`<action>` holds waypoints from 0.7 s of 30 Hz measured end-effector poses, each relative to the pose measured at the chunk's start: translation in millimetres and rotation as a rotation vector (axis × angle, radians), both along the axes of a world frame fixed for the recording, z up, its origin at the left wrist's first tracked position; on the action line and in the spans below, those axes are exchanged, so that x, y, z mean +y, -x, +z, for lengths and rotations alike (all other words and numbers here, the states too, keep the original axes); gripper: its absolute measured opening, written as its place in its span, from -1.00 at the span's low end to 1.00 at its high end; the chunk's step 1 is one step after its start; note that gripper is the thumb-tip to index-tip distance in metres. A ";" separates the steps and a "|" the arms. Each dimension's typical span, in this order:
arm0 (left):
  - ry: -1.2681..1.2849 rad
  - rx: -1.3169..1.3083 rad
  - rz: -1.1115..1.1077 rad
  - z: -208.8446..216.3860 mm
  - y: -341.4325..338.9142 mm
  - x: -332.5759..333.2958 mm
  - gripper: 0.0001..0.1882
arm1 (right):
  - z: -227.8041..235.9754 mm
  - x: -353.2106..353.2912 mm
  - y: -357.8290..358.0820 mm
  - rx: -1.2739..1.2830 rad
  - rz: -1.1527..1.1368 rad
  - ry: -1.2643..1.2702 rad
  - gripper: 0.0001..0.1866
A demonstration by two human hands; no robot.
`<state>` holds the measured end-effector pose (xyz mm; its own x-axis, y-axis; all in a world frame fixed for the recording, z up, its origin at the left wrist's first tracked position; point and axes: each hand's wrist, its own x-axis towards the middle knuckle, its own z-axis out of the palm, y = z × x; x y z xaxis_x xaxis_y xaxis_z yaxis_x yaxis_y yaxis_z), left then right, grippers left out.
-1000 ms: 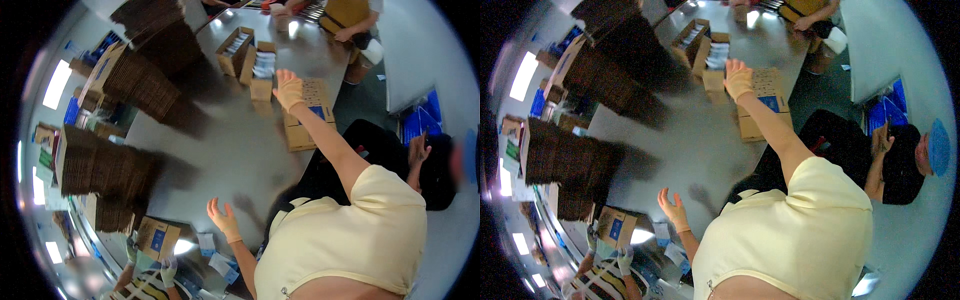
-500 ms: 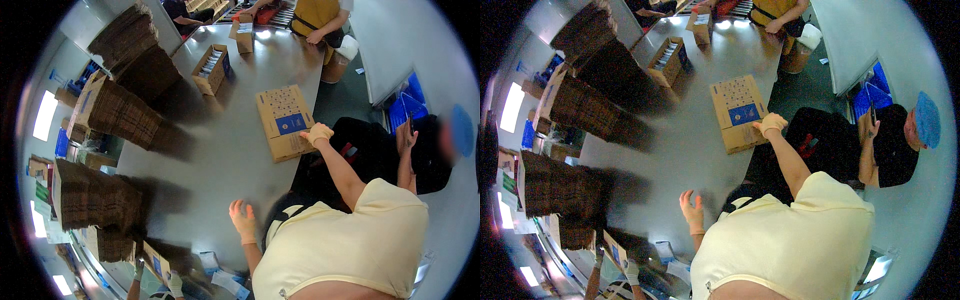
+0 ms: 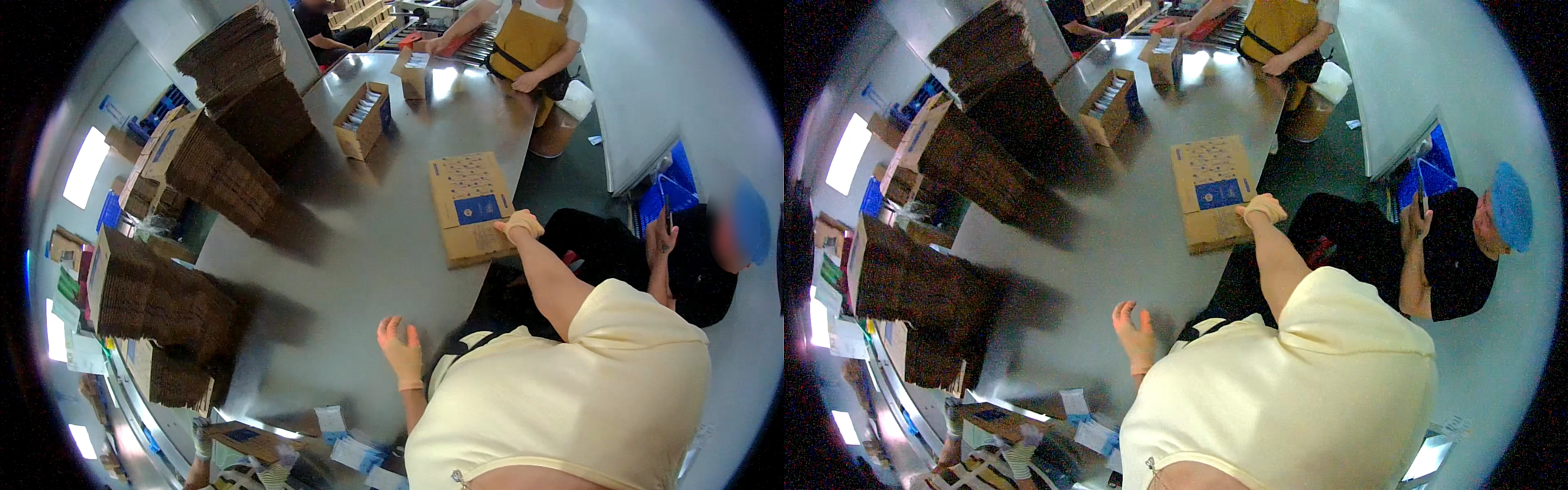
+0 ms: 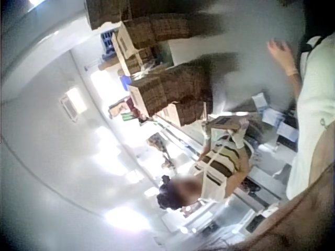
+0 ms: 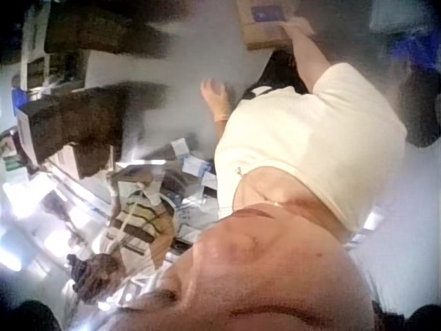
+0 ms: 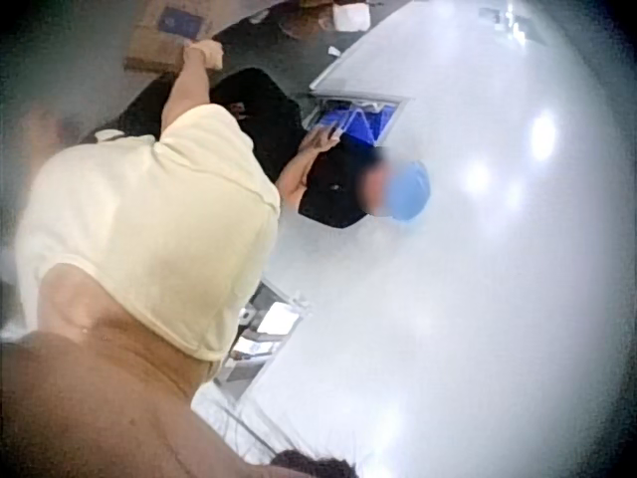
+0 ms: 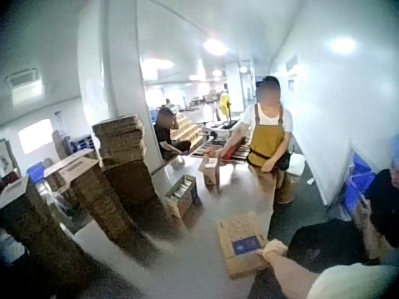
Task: The person places stacks of small blue and white packets into cardboard boxes on a metal table. They repeatedly pick up packets from a conveyor belt or table surface and arrange them inside the boxes, then close the flaps of the boxes.
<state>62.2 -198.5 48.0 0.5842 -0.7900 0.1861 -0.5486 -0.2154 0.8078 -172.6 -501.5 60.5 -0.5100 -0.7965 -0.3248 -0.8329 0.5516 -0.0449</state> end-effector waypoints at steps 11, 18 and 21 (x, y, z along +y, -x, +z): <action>0.033 -0.019 0.058 12.4 -1.0 0.4 -0.65 | 4.6 -10.1 -13.1 -0.080 -0.092 -0.023 -0.71; 0.024 -0.047 0.057 12.2 -3.4 10.9 -0.68 | -31.0 -1.4 -21.8 -0.212 0.018 0.339 -0.82; 0.034 0.007 0.090 18.7 -10.1 20.3 -0.68 | -17.7 3.4 -41.1 -0.387 0.279 0.570 -0.77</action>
